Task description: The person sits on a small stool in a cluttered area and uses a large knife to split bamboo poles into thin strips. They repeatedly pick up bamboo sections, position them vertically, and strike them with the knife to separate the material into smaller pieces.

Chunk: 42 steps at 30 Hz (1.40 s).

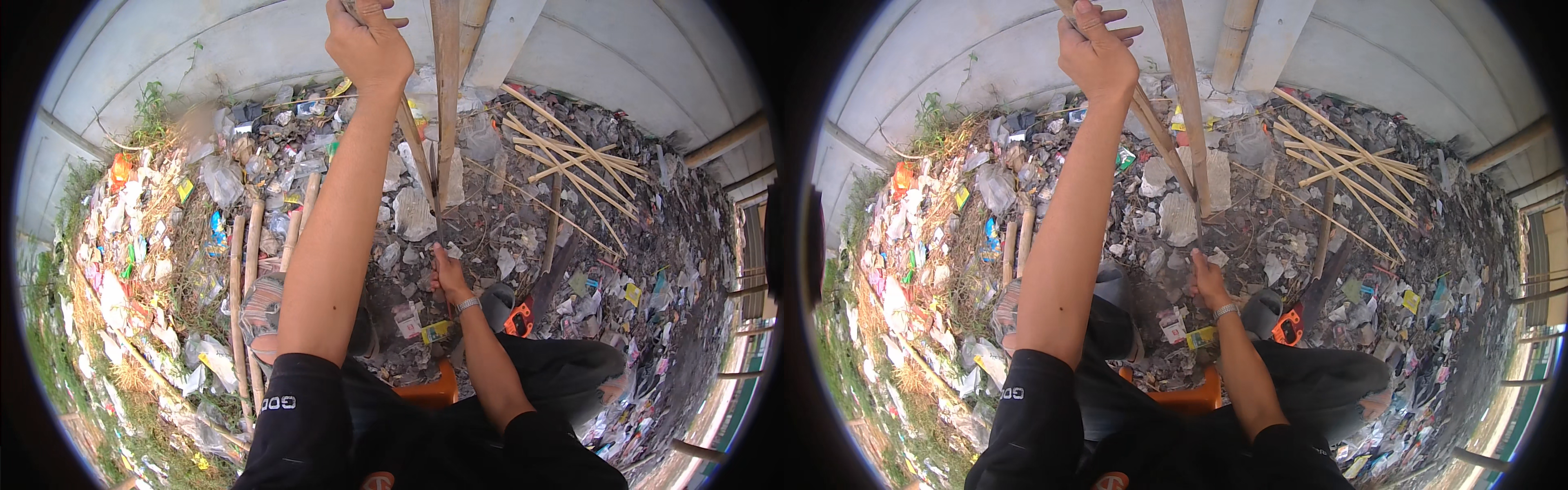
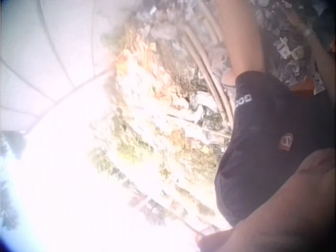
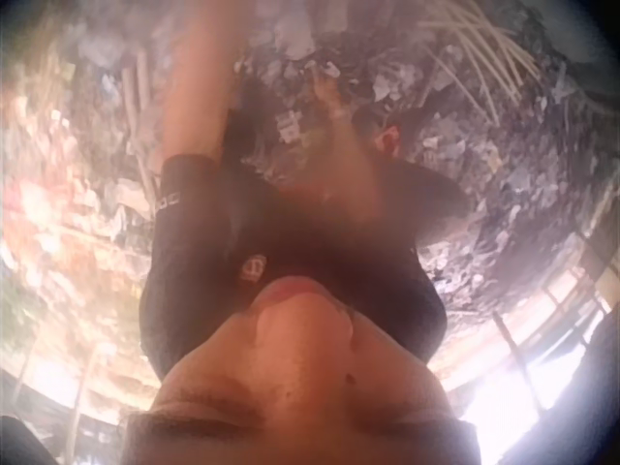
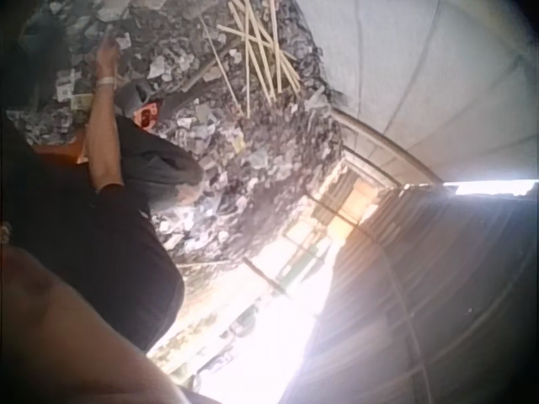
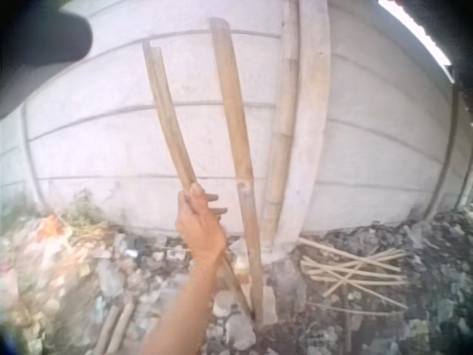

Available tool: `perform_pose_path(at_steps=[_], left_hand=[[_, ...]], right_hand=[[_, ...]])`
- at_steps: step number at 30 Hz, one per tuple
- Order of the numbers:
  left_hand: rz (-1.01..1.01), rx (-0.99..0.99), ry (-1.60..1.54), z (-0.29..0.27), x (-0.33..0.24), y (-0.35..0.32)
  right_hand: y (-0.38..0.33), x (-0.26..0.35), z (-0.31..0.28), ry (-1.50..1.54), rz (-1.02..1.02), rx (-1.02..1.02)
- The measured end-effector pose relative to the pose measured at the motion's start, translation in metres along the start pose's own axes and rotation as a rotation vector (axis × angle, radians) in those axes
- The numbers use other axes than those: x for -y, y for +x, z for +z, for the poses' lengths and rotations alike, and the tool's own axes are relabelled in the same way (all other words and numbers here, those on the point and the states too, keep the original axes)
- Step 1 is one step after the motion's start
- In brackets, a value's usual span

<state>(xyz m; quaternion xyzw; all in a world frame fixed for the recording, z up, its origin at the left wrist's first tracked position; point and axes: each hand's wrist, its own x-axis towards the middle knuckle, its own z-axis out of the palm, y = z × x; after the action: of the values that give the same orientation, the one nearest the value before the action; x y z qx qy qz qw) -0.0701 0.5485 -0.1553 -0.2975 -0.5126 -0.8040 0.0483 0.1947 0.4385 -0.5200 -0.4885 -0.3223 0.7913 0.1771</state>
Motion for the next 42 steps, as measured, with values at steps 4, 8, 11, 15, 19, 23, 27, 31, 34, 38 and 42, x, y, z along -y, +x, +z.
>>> perform_pose_path(at_steps=[4,8,11,15,19,23,27,31,34,38,42], left_hand=[[0.066,-0.034,0.001,-0.022,0.023,0.018],[0.039,-0.078,-0.010,-0.035,0.031,0.028],[0.037,-0.082,0.005,-0.034,0.029,0.025],[0.084,-0.071,0.032,-0.023,0.025,0.016],[0.080,-0.133,0.118,-0.020,0.028,0.021],[0.004,-0.271,0.213,-0.045,0.040,0.034],[-0.065,-0.383,0.306,-0.072,0.055,0.046],[-0.112,-0.482,0.379,-0.100,0.066,0.057],[-0.134,-0.488,0.396,-0.107,0.068,0.058],[-0.125,-0.464,0.369,-0.103,0.068,0.057],[-0.045,-0.365,0.226,-0.093,0.063,0.054]], right_hand=[[-0.002,0.000,-0.005,0.522,0.194,0.323],[-0.006,0.006,0.032,0.214,0.103,-0.063],[-0.011,0.024,0.034,-0.107,-0.087,-0.238],[-0.014,0.033,0.021,-0.452,-0.427,-0.380],[-0.014,0.001,0.012,-0.424,-0.532,-0.488],[-0.034,-0.021,0.010,-0.142,-0.422,-0.577],[-0.018,-0.028,-0.026,0.057,-0.396,-0.767],[-0.016,-0.011,-0.049,0.197,-0.307,-0.836],[-0.013,-0.012,-0.055,0.261,-0.299,-0.874],[-0.010,-0.019,-0.051,0.193,-0.292,-0.884],[-0.014,-0.015,-0.021,0.006,-0.423,-0.779]])
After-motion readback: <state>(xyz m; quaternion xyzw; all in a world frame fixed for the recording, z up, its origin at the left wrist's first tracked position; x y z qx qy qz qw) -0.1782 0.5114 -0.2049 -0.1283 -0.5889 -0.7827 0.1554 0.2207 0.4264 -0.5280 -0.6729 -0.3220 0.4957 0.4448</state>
